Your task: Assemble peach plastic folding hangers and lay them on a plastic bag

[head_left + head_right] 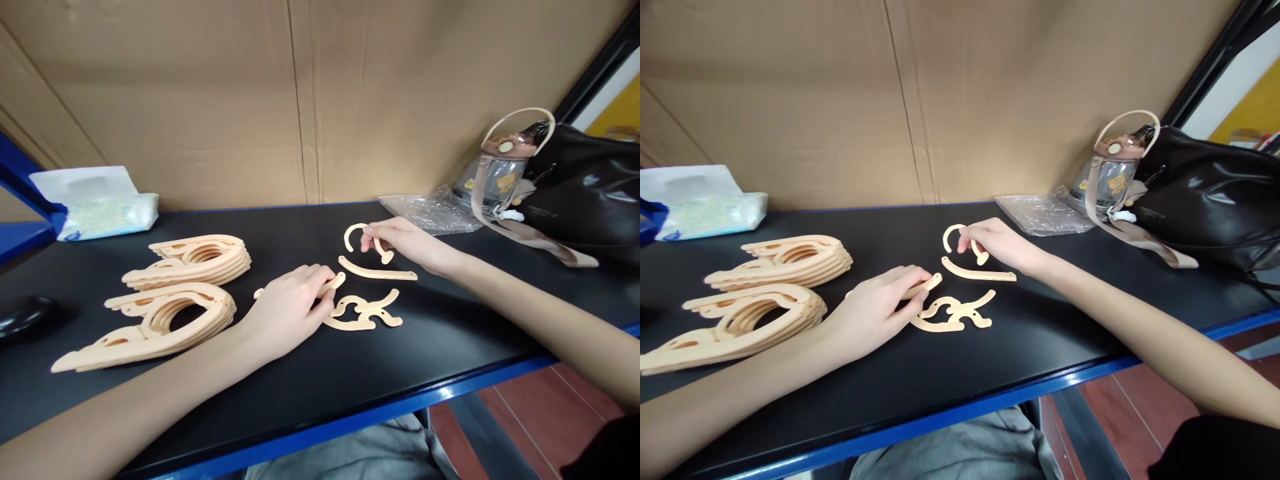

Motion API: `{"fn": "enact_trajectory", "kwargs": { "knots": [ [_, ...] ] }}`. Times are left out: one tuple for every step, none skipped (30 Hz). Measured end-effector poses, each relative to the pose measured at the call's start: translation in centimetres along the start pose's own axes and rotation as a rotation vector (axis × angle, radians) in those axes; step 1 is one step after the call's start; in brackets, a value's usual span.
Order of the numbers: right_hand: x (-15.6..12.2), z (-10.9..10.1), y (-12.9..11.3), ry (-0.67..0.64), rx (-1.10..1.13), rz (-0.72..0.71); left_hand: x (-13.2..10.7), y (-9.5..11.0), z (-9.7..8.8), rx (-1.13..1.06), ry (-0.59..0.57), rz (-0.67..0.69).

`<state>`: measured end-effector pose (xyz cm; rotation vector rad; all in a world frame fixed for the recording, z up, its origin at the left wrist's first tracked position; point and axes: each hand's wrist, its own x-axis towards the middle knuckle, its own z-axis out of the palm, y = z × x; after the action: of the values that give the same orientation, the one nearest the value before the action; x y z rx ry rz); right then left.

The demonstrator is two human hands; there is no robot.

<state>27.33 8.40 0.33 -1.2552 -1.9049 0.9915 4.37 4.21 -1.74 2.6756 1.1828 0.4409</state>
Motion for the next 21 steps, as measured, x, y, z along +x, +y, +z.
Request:
{"fn": "enact_trajectory", "kwargs": {
  "knots": [
    [-0.1,0.3,-0.1,0.007,0.045,0.034,0.0,0.1,-0.1,0.007,0.003,0.016],
    [-0.2,0.6,-0.1,-0.005,0.096,0.065,0.0,0.2,-0.2,0.013,0.006,0.025],
    [-0.3,0.8,-0.1,-0.035,0.15,0.09,0.0,0.2,-0.2,0.021,0.01,0.028],
    [-0.4,1.0,-0.1,-0.075,0.205,0.105,0.0,0.3,-0.2,0.029,0.013,0.029],
    [-0.4,1.2,0.0,-0.113,0.258,0.116,0.0,0.3,-0.2,0.033,0.016,0.032],
    [-0.5,1.4,0.1,-0.144,0.305,0.123,-0.1,0.3,-0.2,0.034,0.02,0.038],
    [-0.5,1.5,0.2,-0.165,0.341,0.128,-0.1,0.3,-0.2,0.032,0.024,0.047],
    [-0.5,1.6,0.2,-0.172,0.366,0.131,-0.1,0.3,-0.1,0.027,0.029,0.056],
    [-0.5,1.7,0.3,-0.167,0.378,0.131,-0.1,0.3,-0.1,0.024,0.031,0.062],
    [-0.4,1.7,0.3,-0.152,0.38,0.13,-0.1,0.2,-0.1,0.022,0.033,0.065],
    [-0.4,1.8,0.4,-0.135,0.375,0.125,-0.2,0.2,0.0,0.02,0.03,0.069],
    [-0.3,1.8,0.4,-0.114,0.368,0.119,-0.2,0.2,0.0,0.017,0.024,0.072],
    [-0.3,1.7,0.5,-0.093,0.365,0.113,-0.2,0.2,0.0,0.01,0.015,0.08],
    [-0.3,1.7,0.6,-0.07,0.365,0.11,-0.3,0.2,0.0,0.002,0.008,0.089],
    [-0.3,1.6,0.6,-0.05,0.369,0.113,-0.3,0.2,0.0,-0.007,0.0,0.101],
    [-0.3,1.6,0.7,-0.035,0.378,0.118,-0.3,0.2,0.0,-0.013,-0.006,0.106],
    [-0.2,1.6,0.8,-0.028,0.387,0.126,-0.3,0.2,-0.1,-0.018,-0.012,0.101],
    [-0.2,1.6,0.8,-0.025,0.396,0.136,-0.3,0.3,-0.1,-0.021,-0.018,0.091],
    [-0.2,1.7,0.8,-0.025,0.403,0.146,-0.3,0.3,-0.1,-0.025,-0.026,0.081],
    [-0.2,1.7,0.9,-0.026,0.41,0.153,-0.2,0.3,-0.1,-0.03,-0.032,0.073],
    [-0.2,1.8,0.9,-0.028,0.416,0.156,-0.2,0.3,-0.1,-0.035,-0.037,0.068]
  ]
}}
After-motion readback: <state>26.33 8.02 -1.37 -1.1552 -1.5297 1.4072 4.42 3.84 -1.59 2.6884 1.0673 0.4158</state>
